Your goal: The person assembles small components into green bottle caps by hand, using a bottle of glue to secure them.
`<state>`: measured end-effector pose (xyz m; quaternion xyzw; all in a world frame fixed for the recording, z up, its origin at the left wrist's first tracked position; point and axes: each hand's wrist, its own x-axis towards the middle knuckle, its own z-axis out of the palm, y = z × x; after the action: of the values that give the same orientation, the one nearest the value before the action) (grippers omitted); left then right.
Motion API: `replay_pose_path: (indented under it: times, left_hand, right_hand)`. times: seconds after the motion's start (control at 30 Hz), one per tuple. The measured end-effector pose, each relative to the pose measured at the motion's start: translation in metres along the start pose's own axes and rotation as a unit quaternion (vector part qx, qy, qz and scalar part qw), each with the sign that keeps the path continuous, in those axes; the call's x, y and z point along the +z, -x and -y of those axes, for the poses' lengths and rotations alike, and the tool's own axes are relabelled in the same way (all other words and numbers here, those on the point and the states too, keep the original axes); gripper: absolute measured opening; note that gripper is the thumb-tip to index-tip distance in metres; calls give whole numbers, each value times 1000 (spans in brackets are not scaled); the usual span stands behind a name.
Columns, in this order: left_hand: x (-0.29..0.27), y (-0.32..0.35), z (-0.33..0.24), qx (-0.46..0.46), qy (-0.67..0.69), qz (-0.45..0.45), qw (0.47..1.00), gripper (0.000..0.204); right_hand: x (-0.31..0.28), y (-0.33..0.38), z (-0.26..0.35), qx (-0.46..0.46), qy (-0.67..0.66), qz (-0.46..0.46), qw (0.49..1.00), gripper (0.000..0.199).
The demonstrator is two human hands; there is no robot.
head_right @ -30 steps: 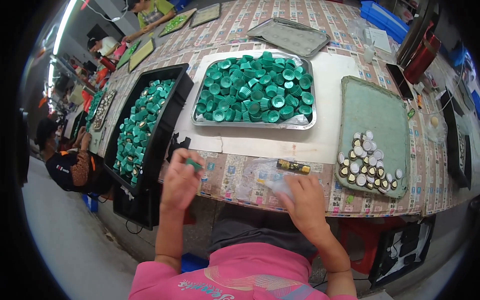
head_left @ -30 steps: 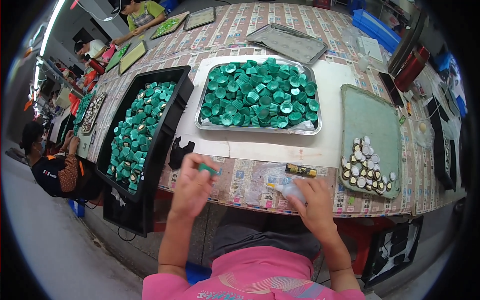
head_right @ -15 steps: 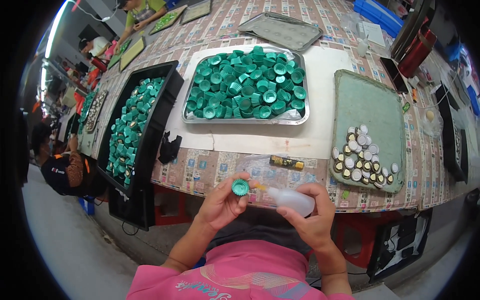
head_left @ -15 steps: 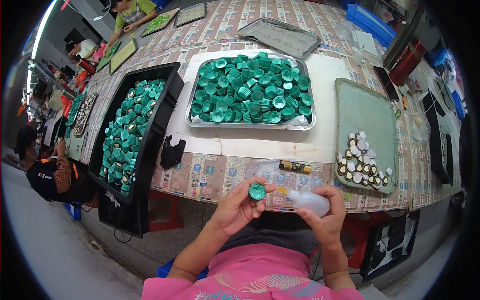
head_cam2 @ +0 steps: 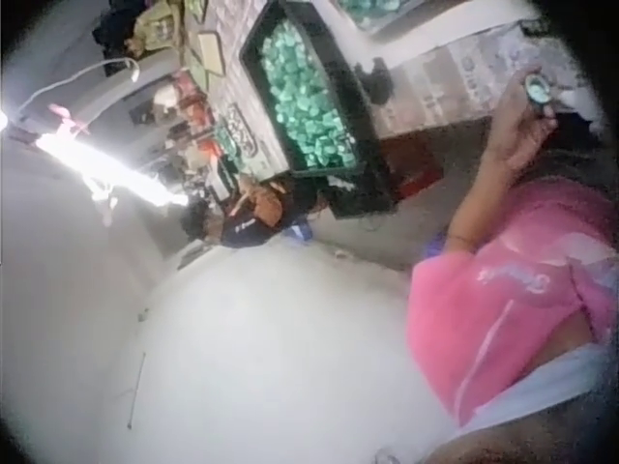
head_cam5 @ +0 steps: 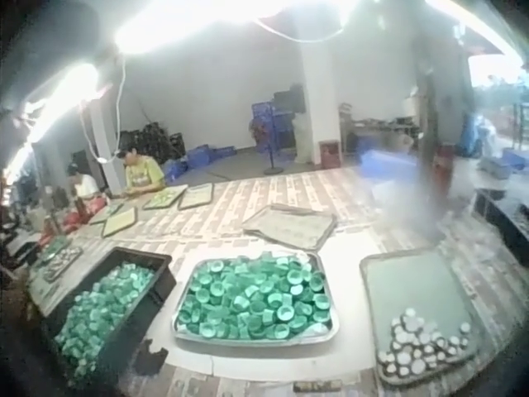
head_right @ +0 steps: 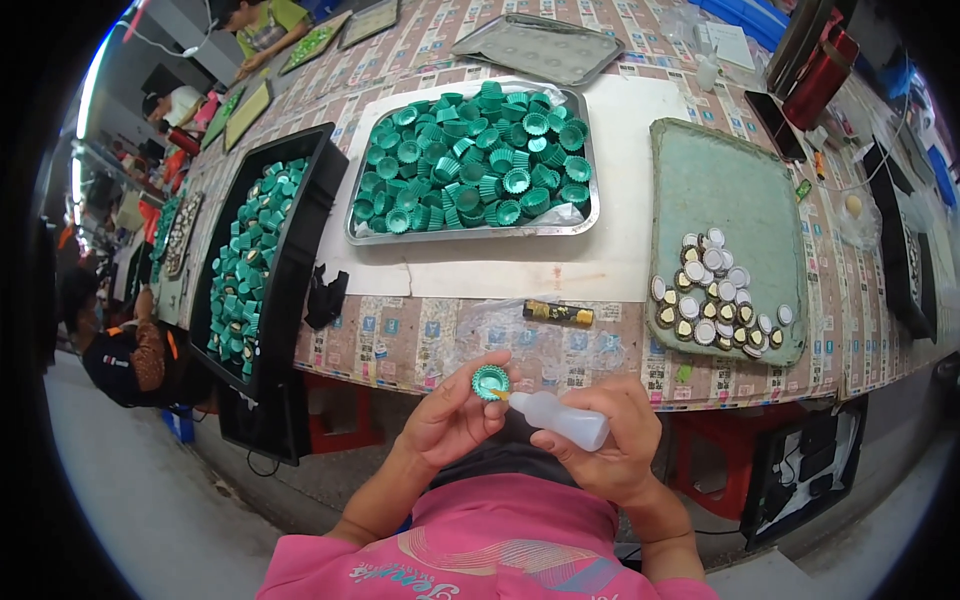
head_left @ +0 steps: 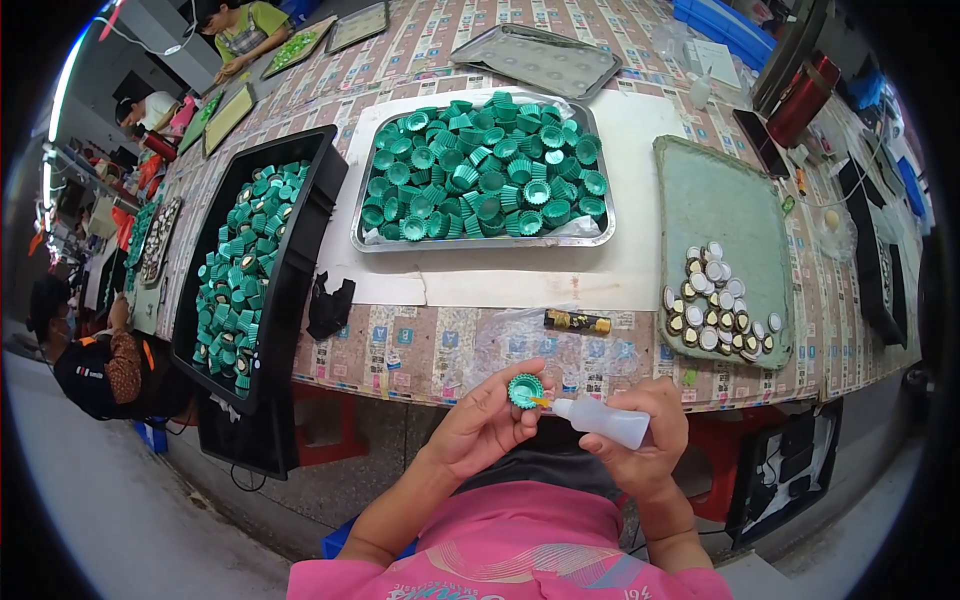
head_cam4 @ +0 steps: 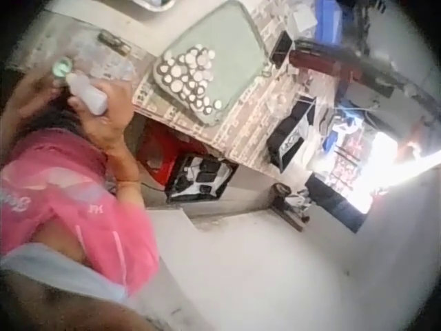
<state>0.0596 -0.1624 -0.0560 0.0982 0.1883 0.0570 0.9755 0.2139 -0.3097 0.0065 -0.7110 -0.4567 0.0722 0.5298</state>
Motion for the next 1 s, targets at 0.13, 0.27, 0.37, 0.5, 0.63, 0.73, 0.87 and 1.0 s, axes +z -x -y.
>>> replay_pose_path:
  times: [0.13,0.27,0.37,0.5,0.63,0.73,0.87,1.0]
  left_hand:
    - [-4,-6,4,-14,7,37,999,63]
    - [-1,-10,9,-15,5,17,1000,62]
    - [1,-12,10,-22,5,-6,1000,60]
    - [1,-12,13,-27,-2,3,1000,58]
    - [7,-12,12,-30,-27,-27,999,62]
    - [9,-10,14,-16,-34,-45,998,58]
    - [2,-6,15,30,-57,-37,997,46]
    - [3,-6,14,97,-132,-69,984,38]
  right_hand:
    - [-4,3,-7,-7,5,2,1000,43]
    - [-5,4,-10,-10,1,-3,1000,42]
    - [-5,4,-11,-9,3,-3,1000,42]
    - [-5,4,-11,-2,7,1,1000,41]
    - [-5,6,-11,3,8,-3,1000,40]
    - [-5,6,-10,-3,20,-6,1000,41]
    - [-4,10,-9,-9,22,-3,1000,41]
    - [-3,11,-7,-14,31,3,999,40]
